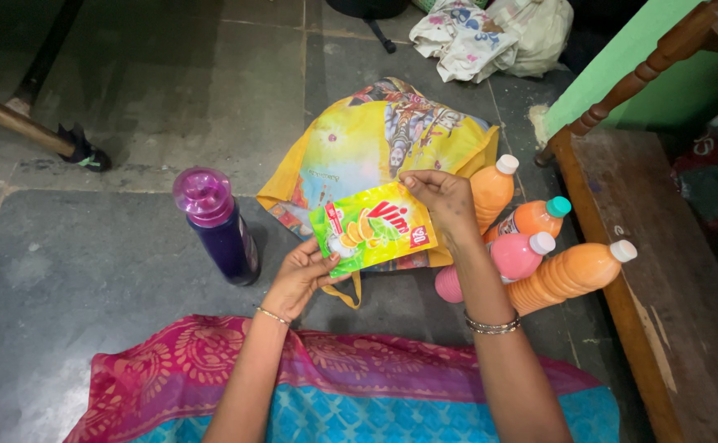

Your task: The person sits on the floor and unpacks several plastic bottles of various colors from a yellow tote bag. They remove each bottle one by one, briefly inspect it, and place it on the floor next to the others.

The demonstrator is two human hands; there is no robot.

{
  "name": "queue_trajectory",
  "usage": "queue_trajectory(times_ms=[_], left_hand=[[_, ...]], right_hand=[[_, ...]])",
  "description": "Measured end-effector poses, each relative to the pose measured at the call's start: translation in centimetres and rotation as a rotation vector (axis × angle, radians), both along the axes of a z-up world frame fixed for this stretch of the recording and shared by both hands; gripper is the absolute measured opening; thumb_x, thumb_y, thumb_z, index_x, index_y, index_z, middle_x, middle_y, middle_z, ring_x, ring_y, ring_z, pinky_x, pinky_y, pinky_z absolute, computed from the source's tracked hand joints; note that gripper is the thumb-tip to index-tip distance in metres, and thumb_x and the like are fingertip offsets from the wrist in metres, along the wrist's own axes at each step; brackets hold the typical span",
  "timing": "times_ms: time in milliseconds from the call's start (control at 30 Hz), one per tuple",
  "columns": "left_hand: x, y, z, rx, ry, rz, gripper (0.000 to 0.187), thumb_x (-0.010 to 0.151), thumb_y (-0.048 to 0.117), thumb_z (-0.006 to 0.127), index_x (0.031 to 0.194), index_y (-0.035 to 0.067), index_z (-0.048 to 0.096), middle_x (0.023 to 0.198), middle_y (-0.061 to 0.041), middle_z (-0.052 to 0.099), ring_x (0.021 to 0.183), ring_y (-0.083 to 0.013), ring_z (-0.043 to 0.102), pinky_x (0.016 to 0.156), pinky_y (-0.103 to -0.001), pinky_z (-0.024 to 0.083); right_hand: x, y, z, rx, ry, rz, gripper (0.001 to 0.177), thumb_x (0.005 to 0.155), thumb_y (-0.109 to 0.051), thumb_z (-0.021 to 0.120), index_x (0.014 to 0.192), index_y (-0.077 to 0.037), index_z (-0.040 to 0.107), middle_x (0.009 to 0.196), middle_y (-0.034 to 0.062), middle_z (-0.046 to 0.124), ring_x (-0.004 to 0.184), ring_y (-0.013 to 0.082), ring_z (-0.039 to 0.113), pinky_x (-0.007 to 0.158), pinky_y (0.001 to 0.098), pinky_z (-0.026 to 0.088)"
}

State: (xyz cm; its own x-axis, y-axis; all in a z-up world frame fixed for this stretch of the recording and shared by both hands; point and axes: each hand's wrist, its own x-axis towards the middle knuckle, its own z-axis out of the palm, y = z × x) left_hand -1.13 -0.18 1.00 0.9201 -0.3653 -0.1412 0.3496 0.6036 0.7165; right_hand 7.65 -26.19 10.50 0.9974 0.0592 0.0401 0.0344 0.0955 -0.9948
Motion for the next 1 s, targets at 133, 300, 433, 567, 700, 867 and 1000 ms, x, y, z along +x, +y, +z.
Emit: queue_trajectory(times_ms=[133,300,433,567,700,867,1000], left_hand=[[0.0,0.0,0.1,-0.005,0.0,-0.001,0.045,0.094,0.0,0.064,0.138,0.002,0.057,0.124,-0.012,0.071,0.11,-0.0251,0.072,0.096,-0.045,0.061],[-0.1,0.0,0.2,-0.013,-0.01,0.007,0.044,0.095,0.0,0.064,0.138,0.001,0.057,0.124,-0.013,0.071,0.11,-0.0261,0.071,0.096,-0.045,0.06],[-0.1,0.0,0.2,-0.026,-0.01,0.006,0.044,0.094,0.0,0.064,0.138,0.002,0.056,0.125,-0.013,0.071,0.111,-0.0255,0.071,0.097,-0.045,0.06],[-0.1,0.1,0.2,-0.018,-0.011,0.009,0.046,0.095,0.0,0.063,0.139,0.001,0.055,0.124,-0.013,0.071,0.11,-0.0257,0.072,0.096,-0.044,0.061],[-0.1,0.4,0.5,-0.001,-0.029,0.012,0.054,0.097,0.001,0.061,0.148,0.002,0.047,0.123,-0.013,0.072,0.108,-0.0239,0.072,0.092,-0.042,0.062],[-0.2,0.3,1.2,-0.057,-0.066,0.065,0.07,0.096,0.002,0.059,0.159,0.013,0.029,0.124,-0.011,0.069,0.106,-0.02,0.071,0.087,-0.038,0.062],[-0.3,0.3,1.4,-0.113,-0.101,0.122,0.071,0.097,0.005,0.056,0.16,0.019,0.026,0.136,-0.009,0.062,0.109,-0.0157,0.069,0.085,-0.034,0.061]], right_hand=[[-0.1,0.2,0.3,0.003,0.009,0.003,0.026,0.093,-0.01,0.074,0.112,0.008,0.073,0.1,0.0112,0.077,0.085,0.01,0.071,0.079,0.0224,0.057],[0.1,0.3,0.5,-0.001,0.008,-0.004,0.027,0.092,-0.01,0.075,0.112,0.008,0.073,0.101,0.0117,0.077,0.087,0.0105,0.071,0.08,0.0227,0.058],[0.2,0.3,0.4,0.007,-0.008,0.013,0.027,0.092,-0.009,0.075,0.112,0.009,0.073,0.1,0.0122,0.077,0.087,0.0108,0.072,0.08,0.0228,0.058],[-0.1,0.1,0.4,-0.001,-0.005,0.013,0.025,0.093,-0.009,0.075,0.11,0.009,0.072,0.097,0.0117,0.077,0.084,0.0103,0.071,0.078,0.0227,0.058],[-0.4,0.0,0.3,-0.005,0.006,-0.013,0.023,0.092,-0.009,0.075,0.107,0.008,0.072,0.094,0.0108,0.077,0.081,0.0102,0.071,0.075,0.023,0.058],[-0.4,-0.8,0.7,-0.079,-0.004,-0.018,0.023,0.092,-0.013,0.078,0.105,0.005,0.073,0.093,0.0095,0.077,0.079,0.0095,0.07,0.073,0.0222,0.056],[-0.6,-1.6,1.3,-0.137,0.118,-0.039,0.025,0.089,-0.018,0.078,0.102,0.002,0.073,0.089,0.0077,0.077,0.072,0.0101,0.071,0.065,0.0243,0.058]])
